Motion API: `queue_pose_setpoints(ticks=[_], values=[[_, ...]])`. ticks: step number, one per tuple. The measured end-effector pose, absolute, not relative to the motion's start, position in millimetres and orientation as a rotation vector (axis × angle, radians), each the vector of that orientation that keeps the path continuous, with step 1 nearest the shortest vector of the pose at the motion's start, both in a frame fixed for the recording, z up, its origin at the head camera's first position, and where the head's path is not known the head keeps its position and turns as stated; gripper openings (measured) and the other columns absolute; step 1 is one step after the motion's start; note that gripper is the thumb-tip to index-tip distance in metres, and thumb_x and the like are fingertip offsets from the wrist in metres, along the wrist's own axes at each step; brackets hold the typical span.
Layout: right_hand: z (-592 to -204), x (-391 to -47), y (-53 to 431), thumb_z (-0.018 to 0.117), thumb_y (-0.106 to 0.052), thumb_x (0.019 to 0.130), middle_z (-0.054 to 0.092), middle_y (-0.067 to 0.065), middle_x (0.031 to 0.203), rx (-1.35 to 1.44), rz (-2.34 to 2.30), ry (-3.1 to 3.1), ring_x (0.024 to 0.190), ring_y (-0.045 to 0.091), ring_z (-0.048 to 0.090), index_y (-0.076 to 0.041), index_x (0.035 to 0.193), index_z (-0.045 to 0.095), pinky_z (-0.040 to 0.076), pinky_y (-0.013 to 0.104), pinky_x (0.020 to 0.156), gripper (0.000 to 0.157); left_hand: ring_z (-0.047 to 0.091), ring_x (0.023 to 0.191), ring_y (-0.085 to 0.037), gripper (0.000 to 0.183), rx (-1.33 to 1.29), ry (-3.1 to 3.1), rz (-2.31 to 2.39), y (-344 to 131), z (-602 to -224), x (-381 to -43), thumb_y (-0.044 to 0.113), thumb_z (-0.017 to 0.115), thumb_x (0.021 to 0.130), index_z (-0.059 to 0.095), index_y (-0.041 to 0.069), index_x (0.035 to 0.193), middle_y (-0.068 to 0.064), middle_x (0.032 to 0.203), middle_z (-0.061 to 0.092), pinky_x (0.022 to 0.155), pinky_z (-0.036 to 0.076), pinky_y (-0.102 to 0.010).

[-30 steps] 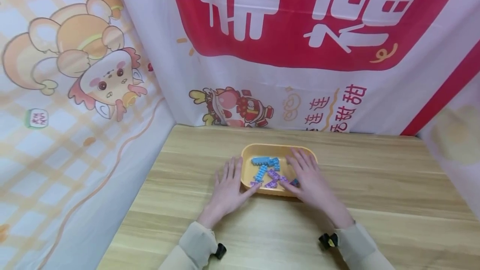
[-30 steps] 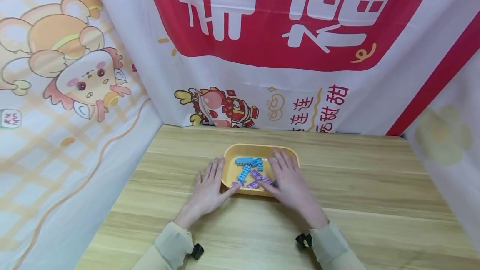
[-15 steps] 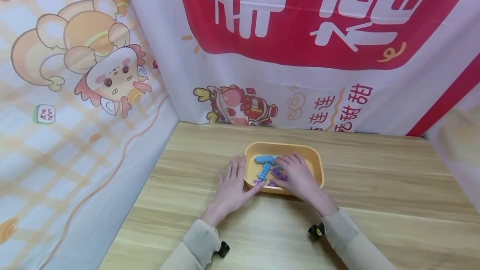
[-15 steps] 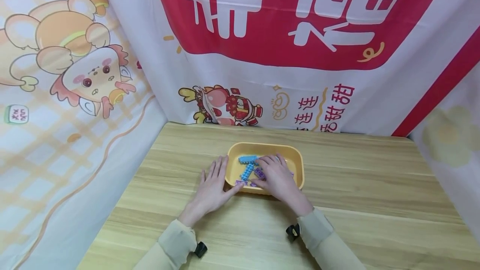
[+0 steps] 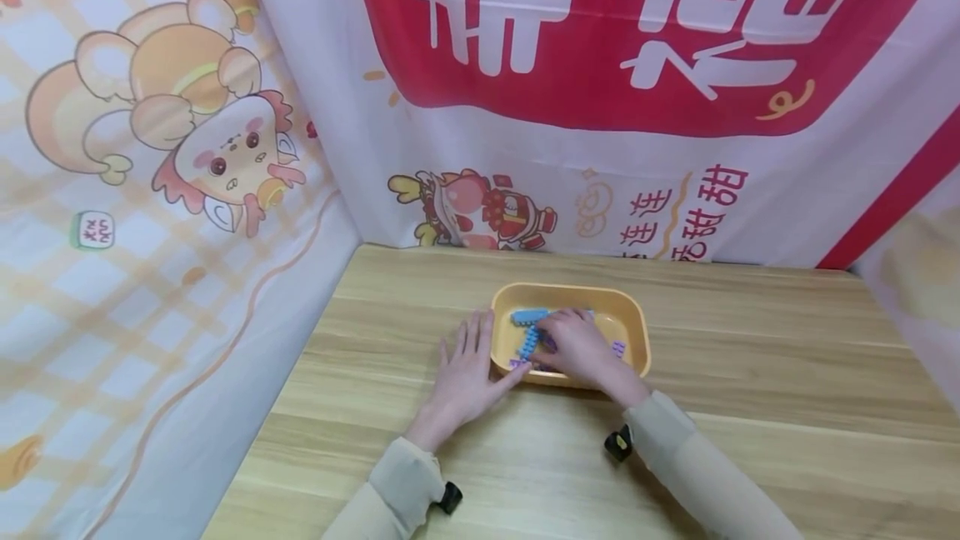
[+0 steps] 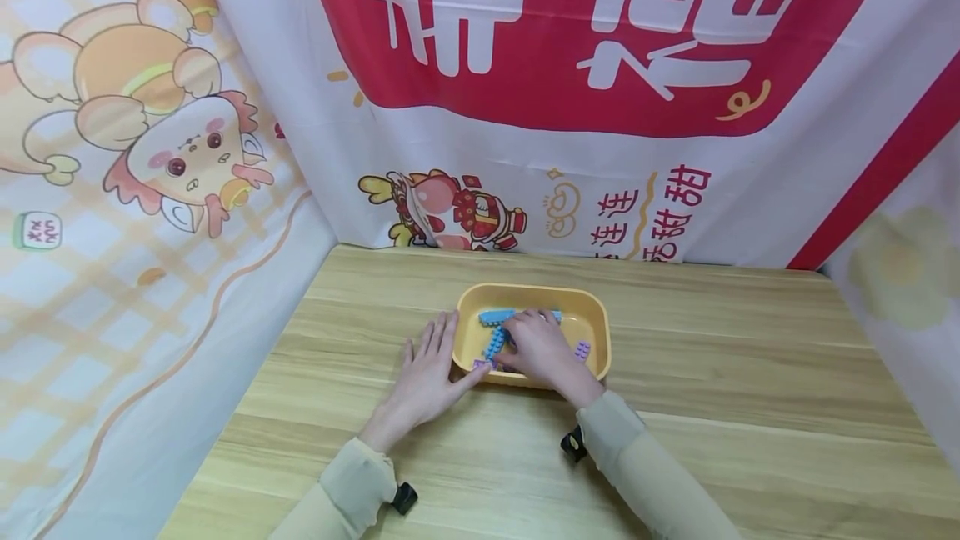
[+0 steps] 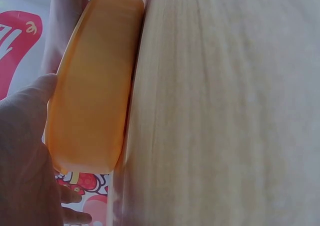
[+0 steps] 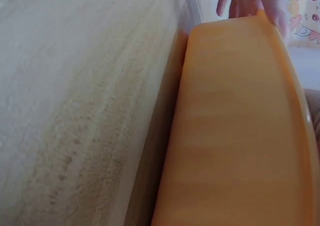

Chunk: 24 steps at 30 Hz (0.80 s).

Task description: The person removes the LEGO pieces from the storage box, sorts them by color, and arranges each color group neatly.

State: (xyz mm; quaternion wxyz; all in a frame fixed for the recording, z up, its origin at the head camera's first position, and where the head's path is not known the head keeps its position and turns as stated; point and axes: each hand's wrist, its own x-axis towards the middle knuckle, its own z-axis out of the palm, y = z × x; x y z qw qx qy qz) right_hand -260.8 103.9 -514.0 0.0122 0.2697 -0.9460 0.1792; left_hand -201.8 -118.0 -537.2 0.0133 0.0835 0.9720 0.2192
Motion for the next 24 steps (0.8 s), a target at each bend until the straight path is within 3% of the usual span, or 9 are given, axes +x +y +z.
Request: queue_pose_setpoints(ticks=[12, 19, 24], values=[[-517.8, -268.2, 98.2, 0.093, -0.045, 0.088, 0.08, 0.012, 0.128, 0.834, 0.532, -2.983, 0.129, 0.035, 0.067, -0.006, 0.128, 0.078, 0.037, 0.072, 0.128, 0.058, 0.016, 0.172, -0.045, 0.118, 0.248, 3.012, 0.683, -115.3, -534.2, -199.8, 0.091, 0.044, 0.097, 0.005, 0.016, 0.179, -0.016, 0.187, 0.011, 0.136, 0.012, -0.076], [-522.5, -270.8, 100.0, 0.096, -0.047, 0.083, 0.081, 0.009, 0.118, 0.835, 0.557, -2.939, 0.122, 0.035, 0.069, -0.006, 0.126, 0.079, 0.035, 0.076, 0.128, 0.061, 0.016, 0.172, -0.045, 0.117, 0.254, 3.011, 0.693, -115.3, -532.9, -199.9, 0.091, 0.044, 0.097, 0.006, 0.015, 0.179, -0.017, 0.186, 0.012, 0.136, 0.011, -0.076], [-523.6, -271.2, 96.7, 0.093, -0.054, 0.084, 0.08, 0.012, 0.128, 0.836, 0.517, -2.952, 0.127, 0.037, 0.068, -0.006, 0.128, 0.078, 0.034, 0.075, 0.129, 0.067, 0.016, 0.172, -0.044, 0.117, 0.258, 3.012, 0.683, -116.7, -534.8, -201.1, 0.091, 0.043, 0.098, 0.006, 0.015, 0.179, -0.017, 0.186, 0.012, 0.136, 0.012, -0.077]])
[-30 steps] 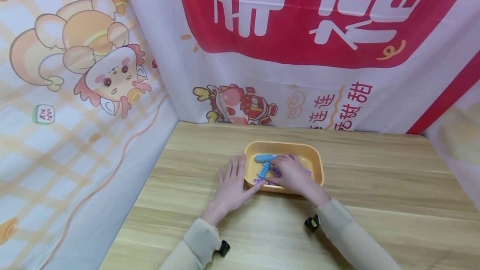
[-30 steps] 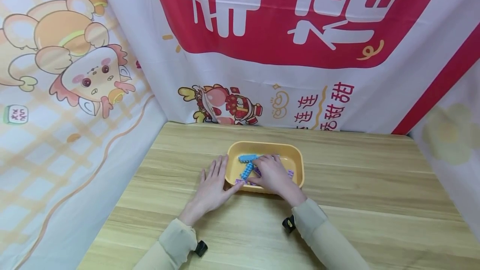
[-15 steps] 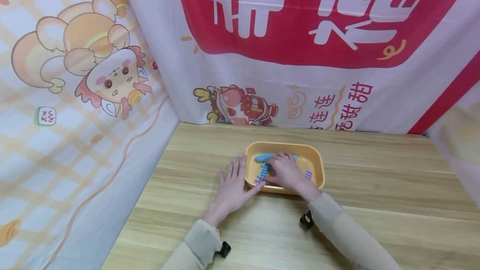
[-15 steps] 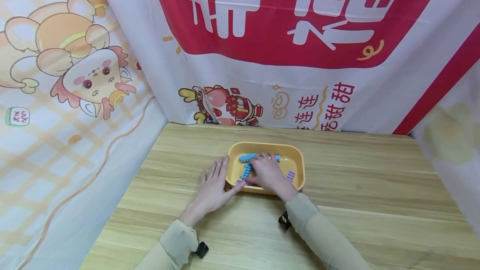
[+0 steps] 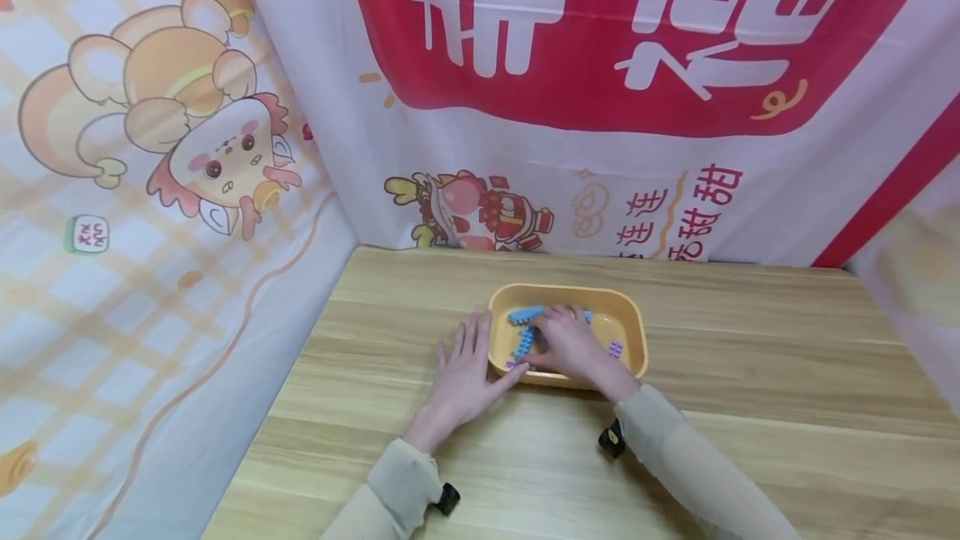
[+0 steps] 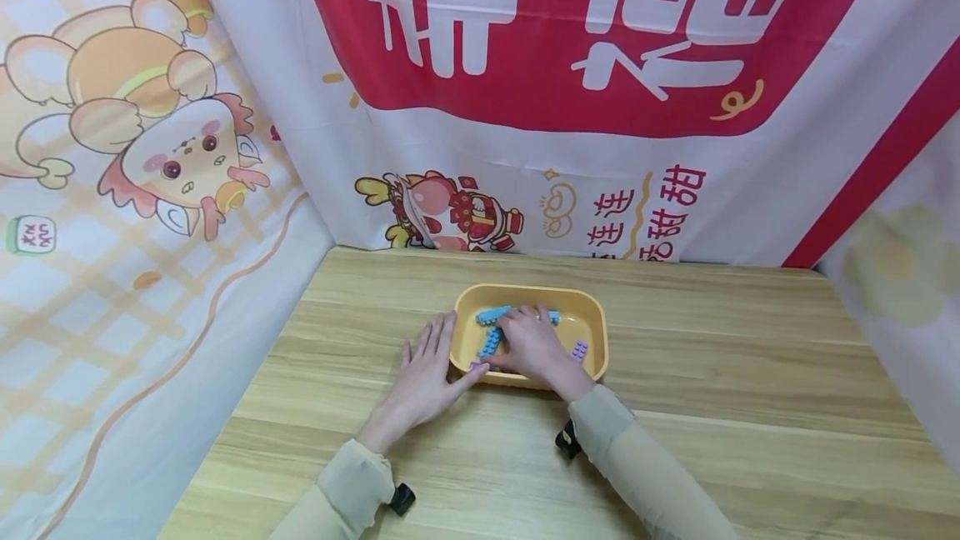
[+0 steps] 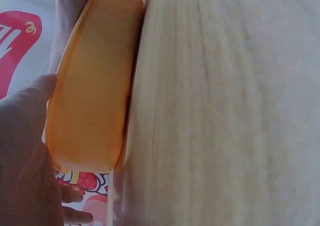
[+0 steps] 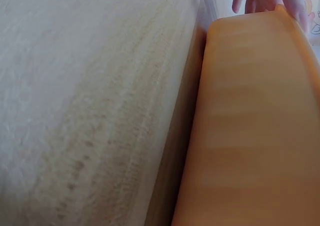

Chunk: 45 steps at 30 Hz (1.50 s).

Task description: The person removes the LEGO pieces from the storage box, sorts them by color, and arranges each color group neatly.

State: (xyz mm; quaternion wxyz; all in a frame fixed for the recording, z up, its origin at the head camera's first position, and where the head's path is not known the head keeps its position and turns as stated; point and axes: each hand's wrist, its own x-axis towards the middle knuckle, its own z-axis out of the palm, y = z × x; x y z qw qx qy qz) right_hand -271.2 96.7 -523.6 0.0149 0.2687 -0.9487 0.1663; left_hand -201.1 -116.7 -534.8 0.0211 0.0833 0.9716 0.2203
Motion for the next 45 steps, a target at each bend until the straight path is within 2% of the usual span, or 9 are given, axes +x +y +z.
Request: queue_pose_setpoints(ticks=[6, 14, 24, 31, 40, 45], values=[[-526, -274, 89, 0.089, -0.064, 0.085, 0.077, 0.014, 0.137, 0.84, 0.485, -2.964, 0.134, 0.038, 0.065, -0.008, 0.13, 0.078, 0.035, 0.073, 0.129, 0.073, 0.015, 0.172, -0.044, 0.118, 0.247, 3.017, 0.663, -117, -535, -200, 0.093, 0.039, 0.097, 0.005, 0.015, 0.179, -0.016, 0.187, 0.011, 0.136, 0.011, -0.077], [-527, -275, 89, 0.09, -0.06, 0.086, 0.077, 0.013, 0.138, 0.834, 0.514, -2.972, 0.135, 0.038, 0.064, -0.01, 0.13, 0.078, 0.033, 0.073, 0.13, 0.069, 0.018, 0.172, -0.045, 0.118, 0.263, 3.032, 0.65, -115, -535, -200, 0.094, 0.039, 0.097, 0.008, 0.014, 0.179, -0.017, 0.186, 0.013, 0.135, 0.013, -0.078], [-521, -272, 107, 0.094, -0.049, 0.085, 0.08, 0.01, 0.123, 0.923, 0.578, -2.812, 0.123, 0.035, 0.07, -0.007, 0.124, 0.08, 0.037, 0.073, 0.128, 0.06, 0.016, 0.172, -0.044, 0.117, 0.261, 3.024, 0.635, -115, -537, -202, 0.093, 0.039, 0.097, 0.005, 0.017, 0.179, -0.017, 0.186, 0.012, 0.135, 0.012, -0.078], [-510, -266, 130, 0.097, -0.045, 0.083, 0.079, 0.014, 0.127, 0.855, 0.615, -2.757, 0.124, 0.035, 0.071, -0.005, 0.127, 0.078, 0.04, 0.067, 0.129, 0.062, 0.016, 0.172, -0.045, 0.114, 0.269, 3.02, 0.67, -116, -535, -203, 0.086, 0.048, 0.099, 0.005, 0.015, 0.179, -0.019, 0.186, 0.012, 0.135, 0.011, -0.078], [-499, -258, 148, 0.093, -0.047, 0.087, 0.073, 0.016, 0.141, 0.74, 0.718, -2.842, 0.139, 0.04, 0.062, -0.008, 0.134, 0.076, 0.035, 0.071, 0.129, 0.064, 0.013, 0.173, -0.044, 0.117, 0.262, 3.005, 0.649, -117, -536, -202, 0.09, 0.043, 0.098, 0.003, 0.017, 0.179, -0.018, 0.186, 0.008, 0.136, 0.009, -0.076], [-500, -257, 157, 0.094, -0.044, 0.087, 0.073, 0.018, 0.139, 0.733, 0.701, -2.817, 0.137, 0.042, 0.063, -0.005, 0.133, 0.075, 0.033, 0.072, 0.13, 0.064, 0.011, 0.173, -0.043, 0.117, 0.25, 3.01, 0.638, -117, -535, -201, 0.092, 0.041, 0.097, 0.003, 0.017, 0.179, -0.016, 0.187, 0.007, 0.136, 0.008, -0.075]])
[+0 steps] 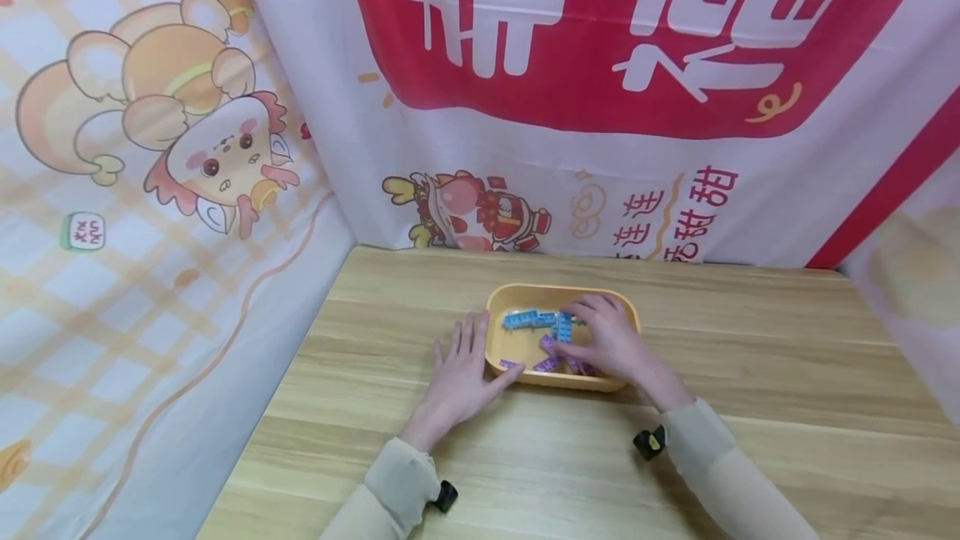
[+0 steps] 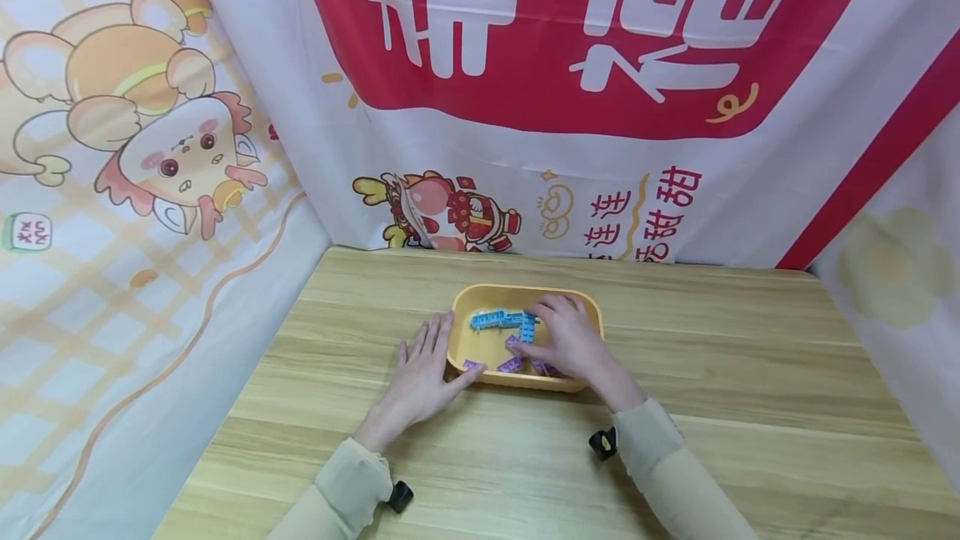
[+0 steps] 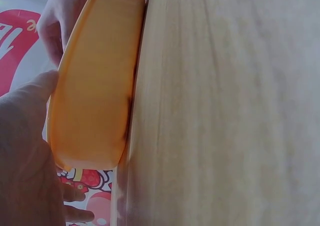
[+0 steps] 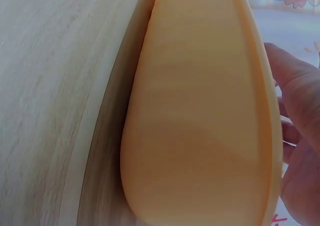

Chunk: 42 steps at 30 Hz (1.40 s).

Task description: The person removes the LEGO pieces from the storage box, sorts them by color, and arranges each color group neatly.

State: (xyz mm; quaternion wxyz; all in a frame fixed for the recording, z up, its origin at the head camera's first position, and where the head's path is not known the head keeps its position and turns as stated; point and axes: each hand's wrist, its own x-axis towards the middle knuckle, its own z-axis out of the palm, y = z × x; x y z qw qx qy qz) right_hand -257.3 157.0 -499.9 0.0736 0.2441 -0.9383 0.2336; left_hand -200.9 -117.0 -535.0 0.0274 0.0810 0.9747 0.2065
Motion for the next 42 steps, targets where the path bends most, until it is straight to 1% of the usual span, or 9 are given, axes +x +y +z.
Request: queue_pose_setpoints(ticks=[3, 8, 12, 16, 22, 29, 37, 42], values=[[-499, -257, 163, 0.096, -0.04, 0.086, 0.074, 0.019, 0.137, 0.726, 0.698, -2.802, 0.135, 0.042, 0.064, -0.004, 0.133, 0.074, 0.032, 0.072, 0.13, 0.064, 0.011, 0.173, -0.043, 0.118, 0.247, 3.011, 0.638, -117, -535, -201, 0.092, 0.042, 0.097, 0.003, 0.016, 0.179, -0.017, 0.187, 0.008, 0.136, 0.009, -0.076], [-495, -255, 176, 0.095, -0.036, 0.087, 0.072, 0.021, 0.14, 0.712, 0.738, -2.808, 0.137, 0.043, 0.063, -0.002, 0.136, 0.073, 0.029, 0.074, 0.131, 0.063, 0.012, 0.173, -0.043, 0.117, 0.245, 3.009, 0.646, -117, -535, -202, 0.091, 0.043, 0.097, 0.004, 0.016, 0.179, -0.017, 0.186, 0.008, 0.136, 0.01, -0.076], [-494, -253, 186, 0.094, -0.031, 0.089, 0.072, 0.02, 0.14, 0.696, 0.774, -2.809, 0.137, 0.044, 0.062, -0.003, 0.135, 0.073, 0.028, 0.076, 0.13, 0.058, 0.011, 0.173, -0.043, 0.118, 0.247, 3.009, 0.639, -116, -534, -202, 0.091, 0.042, 0.097, 0.003, 0.016, 0.179, -0.017, 0.187, 0.007, 0.136, 0.008, -0.075], [-492, -248, 196, 0.093, -0.028, 0.09, 0.072, 0.022, 0.138, 0.656, 0.797, -2.817, 0.138, 0.048, 0.06, -0.003, 0.134, 0.073, 0.029, 0.077, 0.128, 0.055, 0.012, 0.173, -0.043, 0.117, 0.251, 3.008, 0.656, -116, -535, -203, 0.09, 0.044, 0.098, 0.004, 0.015, 0.179, -0.017, 0.186, 0.008, 0.136, 0.009, -0.076], [-490, -243, 209, 0.093, -0.028, 0.09, 0.07, 0.024, 0.139, 0.619, 0.813, -2.822, 0.139, 0.05, 0.058, 0.0, 0.136, 0.072, 0.029, 0.078, 0.127, 0.058, 0.012, 0.173, -0.043, 0.117, 0.252, 3.009, 0.674, -118, -534, -204, 0.09, 0.045, 0.098, 0.004, 0.015, 0.179, -0.018, 0.186, 0.008, 0.136, 0.009, -0.076], [-492, -242, 223, 0.095, -0.027, 0.087, 0.072, 0.022, 0.131, 0.621, 0.77, -2.777, 0.128, 0.046, 0.064, 0.0, 0.133, 0.073, 0.032, 0.077, 0.125, 0.057, 0.009, 0.173, -0.042, 0.118, 0.24, 2.998, 0.661, -117, -532, -203, 0.091, 0.043, 0.097, 0.002, 0.017, 0.179, -0.015, 0.187, 0.006, 0.137, 0.006, -0.074], [-491, -240, 241, 0.096, -0.025, 0.086, 0.073, 0.024, 0.129, 0.597, 0.772, -2.751, 0.126, 0.048, 0.064, 0.002, 0.131, 0.073, 0.035, 0.078, 0.122, 0.057, 0.012, 0.173, -0.044, 0.117, 0.247, 3.0, 0.668, -118, -535, -202, 0.09, 0.044, 0.098, 0.003, 0.017, 0.179, -0.017, 0.186, 0.008, 0.136, 0.009, -0.075], [-490, -239, 251, 0.093, -0.027, 0.09, 0.072, 0.025, 0.132, 0.547, 0.802, -2.795, 0.127, 0.048, 0.064, 0.003, 0.136, 0.071, 0.038, 0.079, 0.119, 0.059, 0.011, 0.173, -0.043, 0.117, 0.239, 2.991, 0.662, -117, -534, -201, 0.091, 0.044, 0.097, 0.001, 0.019, 0.179, -0.016, 0.187, 0.007, 0.137, 0.007, -0.075]])
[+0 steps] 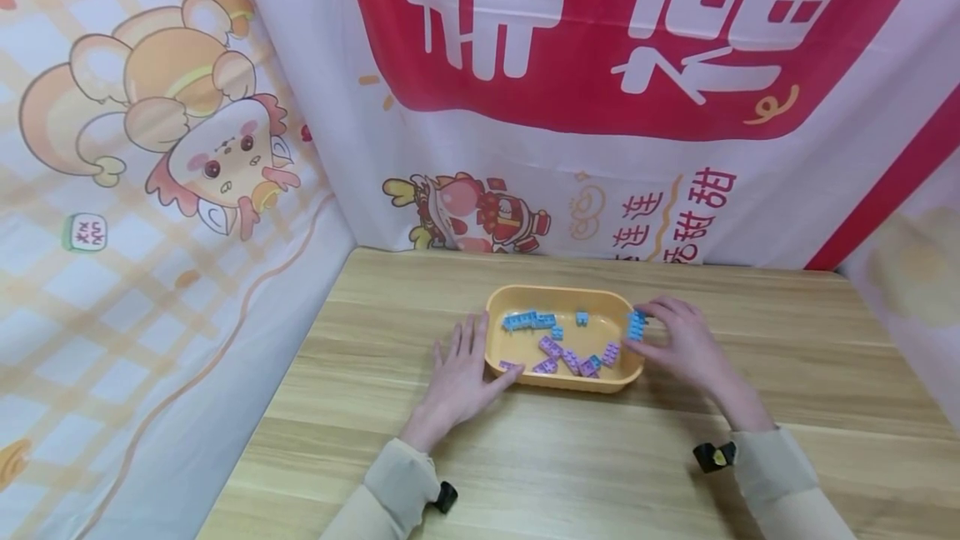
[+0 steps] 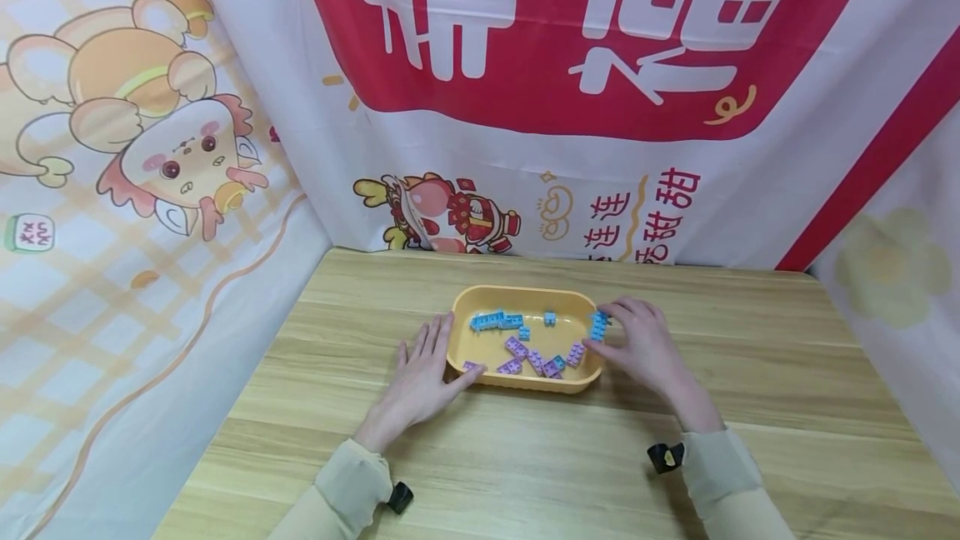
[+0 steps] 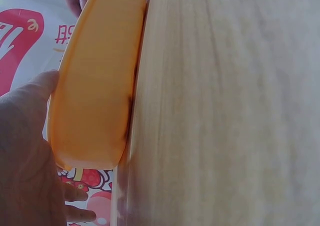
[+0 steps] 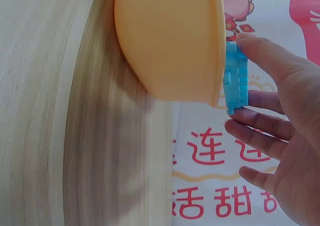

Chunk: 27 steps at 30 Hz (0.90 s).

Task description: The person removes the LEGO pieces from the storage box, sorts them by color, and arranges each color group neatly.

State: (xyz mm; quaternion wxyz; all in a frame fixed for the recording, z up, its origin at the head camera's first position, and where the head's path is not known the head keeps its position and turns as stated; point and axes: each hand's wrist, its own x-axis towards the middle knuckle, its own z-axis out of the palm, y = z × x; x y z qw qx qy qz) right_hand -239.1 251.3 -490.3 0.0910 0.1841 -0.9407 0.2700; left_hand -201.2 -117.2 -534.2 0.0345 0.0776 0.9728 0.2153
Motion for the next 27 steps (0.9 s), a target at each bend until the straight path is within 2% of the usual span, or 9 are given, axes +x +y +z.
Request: queue_pose_setpoints(ticks=[5, 13, 27], values=[[-491, -240, 265, 0.088, -0.032, 0.095, 0.07, 0.027, 0.137, 0.484, 0.822, -2.835, 0.13, 0.05, 0.062, 0.003, 0.141, 0.068, 0.041, 0.079, 0.117, 0.061, 0.013, 0.173, -0.043, 0.117, 0.239, 2.996, 0.68, -117, -537, -203, 0.09, 0.046, 0.097, 0.002, 0.017, 0.179, -0.017, 0.186, 0.01, 0.136, 0.01, -0.077], [-499, -241, 289, 0.089, -0.026, 0.094, 0.073, 0.028, 0.126, 0.478, 0.86, -2.797, 0.117, 0.048, 0.07, 0.009, 0.135, 0.069, 0.056, 0.072, 0.106, 0.058, 0.011, 0.173, -0.043, 0.117, 0.229, 2.982, 0.681, -117, -535, -202, 0.09, 0.046, 0.097, 0.001, 0.019, 0.179, -0.016, 0.187, 0.008, 0.137, 0.008, -0.075], [-519, -242, 308, 0.088, -0.032, 0.095, 0.07, 0.033, 0.131, 0.423, 0.809, -3.019, 0.123, 0.053, 0.067, 0.01, 0.137, 0.068, 0.053, 0.074, 0.108, 0.063, 0.012, 0.173, -0.043, 0.117, 0.228, 2.988, 0.683, -118, -536, -202, 0.091, 0.044, 0.097, 0.002, 0.019, 0.179, -0.016, 0.187, 0.009, 0.136, 0.007, -0.076]])
